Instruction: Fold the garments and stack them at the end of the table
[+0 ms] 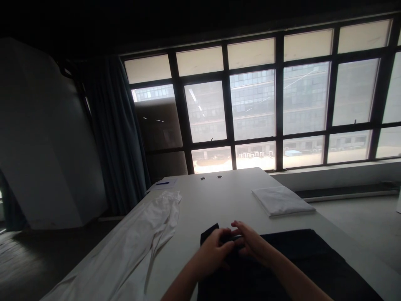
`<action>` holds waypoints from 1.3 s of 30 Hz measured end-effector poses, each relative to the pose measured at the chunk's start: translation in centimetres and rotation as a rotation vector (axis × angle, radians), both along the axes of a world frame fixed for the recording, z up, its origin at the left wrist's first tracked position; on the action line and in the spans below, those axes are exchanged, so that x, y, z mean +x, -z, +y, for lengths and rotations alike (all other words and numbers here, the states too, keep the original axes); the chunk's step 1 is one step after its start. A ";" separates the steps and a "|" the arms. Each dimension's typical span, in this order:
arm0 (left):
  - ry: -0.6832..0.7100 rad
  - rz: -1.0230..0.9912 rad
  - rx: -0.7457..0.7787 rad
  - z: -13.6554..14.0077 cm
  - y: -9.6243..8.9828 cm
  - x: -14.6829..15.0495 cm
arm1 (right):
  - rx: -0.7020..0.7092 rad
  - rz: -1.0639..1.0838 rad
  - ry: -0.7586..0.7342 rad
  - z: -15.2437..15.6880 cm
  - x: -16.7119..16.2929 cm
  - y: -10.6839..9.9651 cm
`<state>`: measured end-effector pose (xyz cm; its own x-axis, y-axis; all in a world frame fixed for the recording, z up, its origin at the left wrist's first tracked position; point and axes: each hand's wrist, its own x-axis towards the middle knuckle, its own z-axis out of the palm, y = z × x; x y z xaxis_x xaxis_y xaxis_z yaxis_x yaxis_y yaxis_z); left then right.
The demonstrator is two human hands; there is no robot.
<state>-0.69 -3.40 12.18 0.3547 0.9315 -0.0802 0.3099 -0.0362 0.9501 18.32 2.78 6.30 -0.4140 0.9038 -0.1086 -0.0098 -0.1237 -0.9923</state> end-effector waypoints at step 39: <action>-0.189 0.624 0.514 7.2 11.0 -8.0 | 0.413 -0.737 0.134 4.3 -2.5 4.4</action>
